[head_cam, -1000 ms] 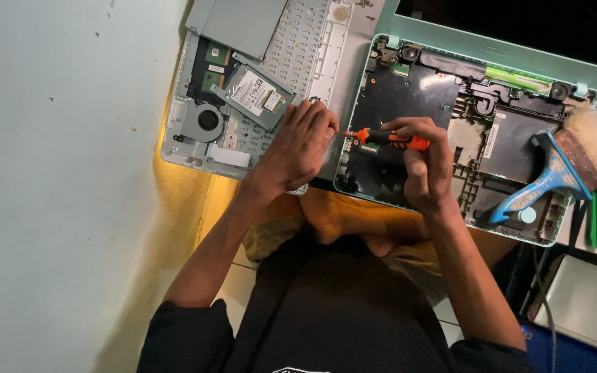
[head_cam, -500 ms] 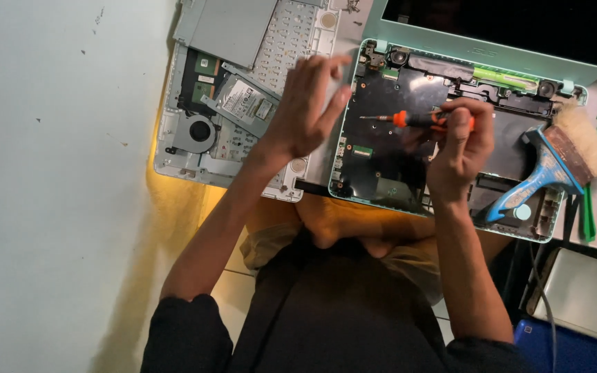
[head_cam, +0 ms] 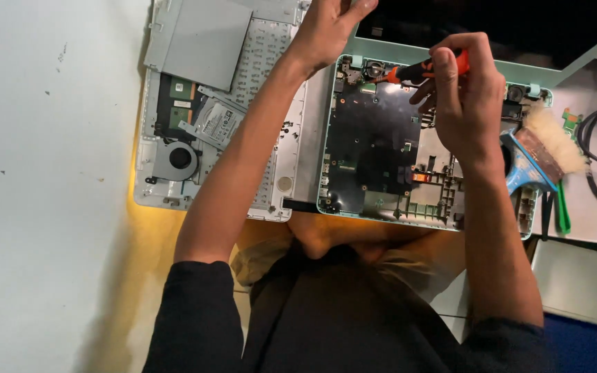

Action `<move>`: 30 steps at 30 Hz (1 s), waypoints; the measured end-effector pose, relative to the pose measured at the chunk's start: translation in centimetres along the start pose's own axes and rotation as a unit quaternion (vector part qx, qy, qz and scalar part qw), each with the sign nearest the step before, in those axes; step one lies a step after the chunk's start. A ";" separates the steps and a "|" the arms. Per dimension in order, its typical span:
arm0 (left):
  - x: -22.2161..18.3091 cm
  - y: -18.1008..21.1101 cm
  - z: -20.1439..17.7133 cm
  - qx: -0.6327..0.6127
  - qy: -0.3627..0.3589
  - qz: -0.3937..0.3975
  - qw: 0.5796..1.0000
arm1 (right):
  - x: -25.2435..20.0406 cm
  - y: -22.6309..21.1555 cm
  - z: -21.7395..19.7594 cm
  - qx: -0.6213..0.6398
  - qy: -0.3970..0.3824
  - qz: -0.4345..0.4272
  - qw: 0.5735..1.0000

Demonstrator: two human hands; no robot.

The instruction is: Reinstalling a motherboard into a laptop chassis, including cleaning with a brush and securing with screws.

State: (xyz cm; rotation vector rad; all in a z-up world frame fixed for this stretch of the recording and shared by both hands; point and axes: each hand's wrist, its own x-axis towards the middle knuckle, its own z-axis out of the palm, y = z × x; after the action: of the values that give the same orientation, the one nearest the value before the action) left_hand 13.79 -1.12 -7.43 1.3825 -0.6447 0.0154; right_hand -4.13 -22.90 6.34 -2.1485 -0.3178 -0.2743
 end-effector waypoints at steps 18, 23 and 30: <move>-0.9 1.1 -0.7 0.050 -0.040 0.068 0.996 | 3.7 0.5 0.8 -0.186 -0.105 -0.051 0.976; -1.0 0.3 -0.7 0.027 -0.049 0.080 0.995 | 4.0 0.2 0.9 -0.204 -0.107 -0.053 0.972; -1.0 2.0 -0.6 0.037 -0.039 0.055 0.997 | 4.5 -0.1 1.0 -0.281 -0.128 -0.081 0.948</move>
State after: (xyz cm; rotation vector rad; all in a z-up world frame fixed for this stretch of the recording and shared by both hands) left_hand 12.44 0.21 -6.14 1.4229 -0.7915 0.0740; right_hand 0.13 -21.49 7.31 -2.7344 -0.6280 -0.1911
